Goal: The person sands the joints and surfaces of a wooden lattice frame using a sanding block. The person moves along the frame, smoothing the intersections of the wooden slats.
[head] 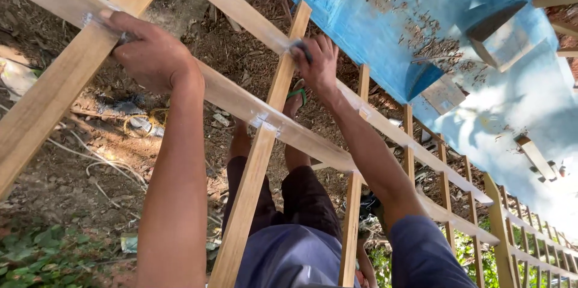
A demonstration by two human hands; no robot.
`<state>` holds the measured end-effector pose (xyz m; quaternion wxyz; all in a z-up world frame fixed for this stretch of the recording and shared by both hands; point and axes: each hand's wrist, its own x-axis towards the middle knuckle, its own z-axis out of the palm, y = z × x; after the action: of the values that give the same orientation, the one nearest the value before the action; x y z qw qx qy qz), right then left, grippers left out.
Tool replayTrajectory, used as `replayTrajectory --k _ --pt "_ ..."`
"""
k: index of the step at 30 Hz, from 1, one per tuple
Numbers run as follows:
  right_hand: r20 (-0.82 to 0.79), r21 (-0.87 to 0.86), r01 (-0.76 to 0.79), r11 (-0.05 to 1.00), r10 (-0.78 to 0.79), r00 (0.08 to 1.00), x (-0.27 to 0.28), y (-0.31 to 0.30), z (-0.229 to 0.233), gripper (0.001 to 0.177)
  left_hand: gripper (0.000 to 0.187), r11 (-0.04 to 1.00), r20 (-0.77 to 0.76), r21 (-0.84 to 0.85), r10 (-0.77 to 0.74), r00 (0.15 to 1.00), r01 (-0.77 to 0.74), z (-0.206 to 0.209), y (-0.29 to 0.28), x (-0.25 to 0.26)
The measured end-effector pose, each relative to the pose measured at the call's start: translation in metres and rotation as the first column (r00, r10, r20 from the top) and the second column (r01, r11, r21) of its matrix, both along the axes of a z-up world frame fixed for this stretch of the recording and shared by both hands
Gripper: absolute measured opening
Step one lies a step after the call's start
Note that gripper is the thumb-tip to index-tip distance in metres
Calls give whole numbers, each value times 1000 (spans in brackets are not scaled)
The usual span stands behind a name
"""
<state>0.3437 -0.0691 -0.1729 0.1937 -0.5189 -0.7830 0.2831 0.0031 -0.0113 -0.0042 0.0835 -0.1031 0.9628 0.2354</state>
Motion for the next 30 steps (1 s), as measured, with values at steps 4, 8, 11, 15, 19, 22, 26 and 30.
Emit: replayTrajectory --k 4,8,11,15,19,22,26,30 --pt "24 -33 59 998 -58 998 48 -26 -8 24 79 1000 38 14 12 999 -13 -3 1 -2" --pt "-38 -75 31 997 -34 999 0 2 -15 10 77 1000 -25 29 2 1000 -2 -3 0 -2" --pt "-125 -88 -10 996 -1 992 -13 31 8 16 83 1000 -77 19 6 997 -5 -2 7 -3" --pt "-45 -176 12 984 -20 999 37 -11 6 21 61 995 -103 67 -67 992 75 -32 -11 -10" --pt "-49 -91 1 996 -6 999 -1 9 -23 26 60 995 -157 41 -80 984 87 -37 -18 -7" --pt "-75 -41 -79 996 76 994 -10 21 -9 27 57 993 -130 69 -81 988 90 -32 -19 -7" --pt "-188 -98 -16 995 -2 982 10 8 26 22 75 1000 -75 0 -13 997 13 -11 -3 -3" --pt "54 -111 -128 986 134 990 -3 21 -18 29 57 988 -193 94 -102 976 122 -30 -17 -4"
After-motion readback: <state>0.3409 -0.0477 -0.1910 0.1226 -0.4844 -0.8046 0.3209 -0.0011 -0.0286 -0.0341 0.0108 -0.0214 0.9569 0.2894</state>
